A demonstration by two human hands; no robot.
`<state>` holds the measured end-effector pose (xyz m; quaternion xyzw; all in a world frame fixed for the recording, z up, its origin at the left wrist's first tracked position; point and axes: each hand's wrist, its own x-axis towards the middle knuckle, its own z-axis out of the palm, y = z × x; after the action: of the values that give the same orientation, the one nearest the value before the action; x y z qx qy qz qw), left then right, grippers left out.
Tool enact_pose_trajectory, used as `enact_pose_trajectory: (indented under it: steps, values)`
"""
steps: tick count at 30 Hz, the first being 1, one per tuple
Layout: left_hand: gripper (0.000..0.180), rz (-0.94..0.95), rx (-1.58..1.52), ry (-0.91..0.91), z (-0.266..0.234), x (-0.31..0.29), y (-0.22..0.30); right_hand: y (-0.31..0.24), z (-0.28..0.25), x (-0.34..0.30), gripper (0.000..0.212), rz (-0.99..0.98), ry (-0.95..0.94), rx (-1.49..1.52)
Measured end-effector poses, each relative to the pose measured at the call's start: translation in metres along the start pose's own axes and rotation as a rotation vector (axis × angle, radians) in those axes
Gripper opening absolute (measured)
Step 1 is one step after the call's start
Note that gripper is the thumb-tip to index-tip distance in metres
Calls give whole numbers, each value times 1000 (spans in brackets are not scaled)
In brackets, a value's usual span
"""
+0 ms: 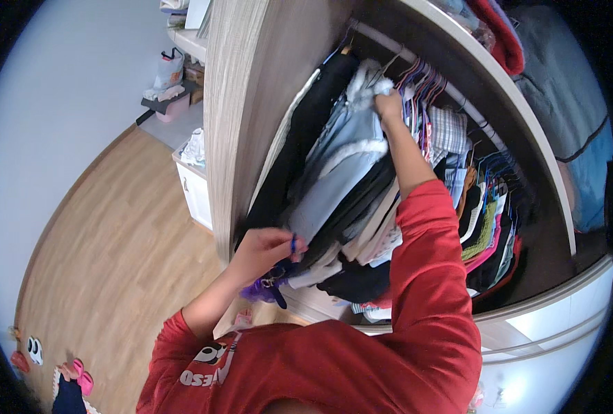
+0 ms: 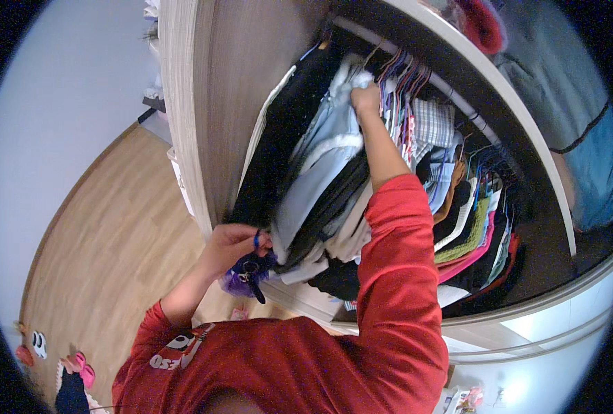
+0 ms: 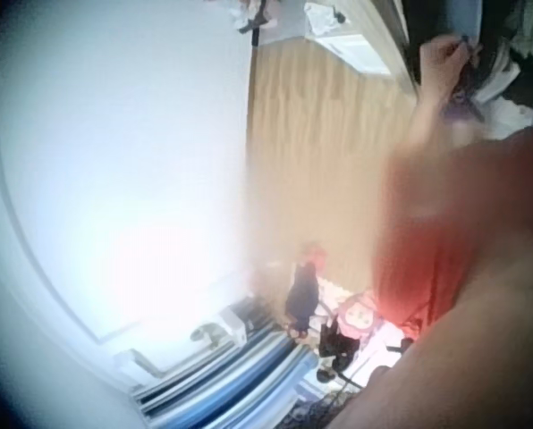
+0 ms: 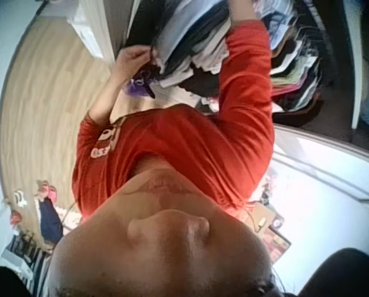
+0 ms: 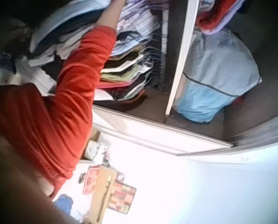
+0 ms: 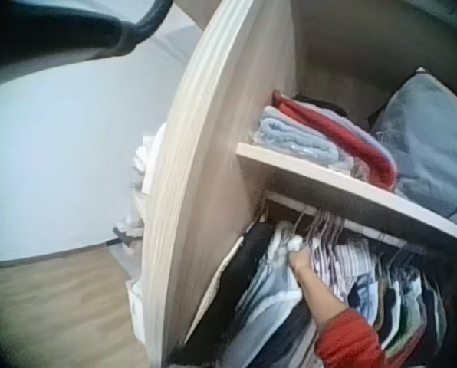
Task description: The person hangs a black top and a light blue top on hangers and places them into a closet. They then fold a plaid shirt and place it in the closet. Finally, they hang a purple item with keys attached to a hanger and place it in the closet.
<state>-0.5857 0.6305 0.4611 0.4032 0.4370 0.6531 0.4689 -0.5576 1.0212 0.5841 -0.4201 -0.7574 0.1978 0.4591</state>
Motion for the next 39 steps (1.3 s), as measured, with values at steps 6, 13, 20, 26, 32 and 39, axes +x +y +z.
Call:
enact_pose_trajectory:
  steps: [6, 13, 20, 26, 32, 39]
  values:
    - [20, 395, 93, -72, 47, 83, 94, 16, -2, 10, 24, -56, 68, 146]
    - [21, 454, 124, 111, 43, 166, 127, -19, -8, -6, 19, 9, 93, 320]
    - [15, 459, 8, 69, 74, 289, 151, -21, -25, 1, 19, 13, 170, 300]
    - [10, 526, 200, 200, 71, 351, 159, -29, -37, -33, 14, -232, 77, 363]
    - [21, 524, 505, 149, 55, 391, 176, -35, -49, -65, 21, -250, 33, 265]
    - [25, 126, 207, -292, 49, 382, 200, -27, -49, -68, 23, -267, 12, 233]
